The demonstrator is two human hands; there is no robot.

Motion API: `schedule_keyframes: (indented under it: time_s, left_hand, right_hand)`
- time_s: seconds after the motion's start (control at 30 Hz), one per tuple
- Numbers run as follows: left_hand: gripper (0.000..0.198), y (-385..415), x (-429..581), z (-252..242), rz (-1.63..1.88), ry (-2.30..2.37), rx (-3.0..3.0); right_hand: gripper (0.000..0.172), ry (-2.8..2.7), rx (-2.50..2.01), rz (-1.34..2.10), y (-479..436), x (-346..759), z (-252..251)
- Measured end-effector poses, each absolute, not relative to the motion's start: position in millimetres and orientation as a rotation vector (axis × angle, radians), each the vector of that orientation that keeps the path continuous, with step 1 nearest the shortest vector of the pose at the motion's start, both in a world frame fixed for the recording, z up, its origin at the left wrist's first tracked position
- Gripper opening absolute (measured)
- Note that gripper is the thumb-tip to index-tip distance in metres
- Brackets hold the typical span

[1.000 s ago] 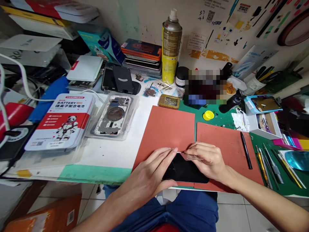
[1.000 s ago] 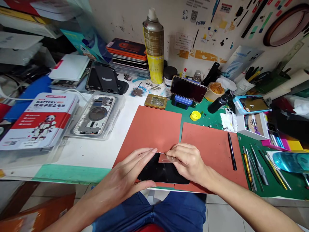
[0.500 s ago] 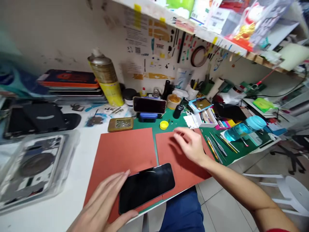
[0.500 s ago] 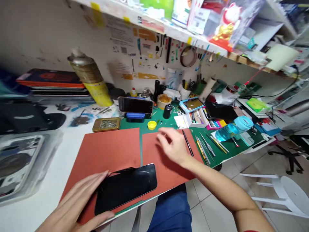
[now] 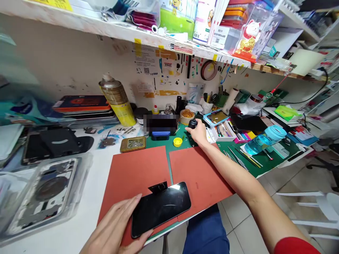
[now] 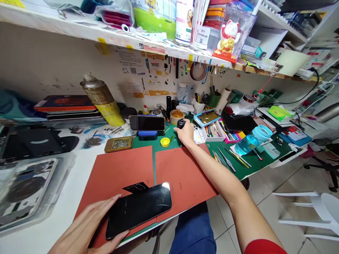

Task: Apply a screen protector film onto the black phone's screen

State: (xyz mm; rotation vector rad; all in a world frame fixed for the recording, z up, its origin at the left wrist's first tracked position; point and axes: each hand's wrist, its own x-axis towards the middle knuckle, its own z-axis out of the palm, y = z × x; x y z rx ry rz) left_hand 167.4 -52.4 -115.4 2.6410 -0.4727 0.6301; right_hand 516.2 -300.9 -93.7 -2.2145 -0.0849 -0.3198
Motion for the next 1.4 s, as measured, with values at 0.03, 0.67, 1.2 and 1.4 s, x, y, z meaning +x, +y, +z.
schedule_keyframes:
  time_s: [0.03, 0.67, 1.2, 1.4]
  left_hand:
    - [0.081, -53, 168, -114, 0.626, -0.468, 2.638]
    - [0.068, -63, 168, -104, 0.332, -0.164, 2.478]
    - [0.079, -64, 168, -107, 0.306, -0.155, 2.430]
    - [0.078, -64, 166, -105, 0.276, -0.139, 2.437]
  right_hand:
    - [0.062, -0.084, -2.201, -0.323, -302, 516, -93]
    - [0.043, -1.555, -2.213, -0.372, -371, 353, -43]
    - [0.044, -1.864, -2.181, -0.658, -345, 332, -31]
    - [0.053, -1.824, -2.173, -0.616, -345, 330, -30]
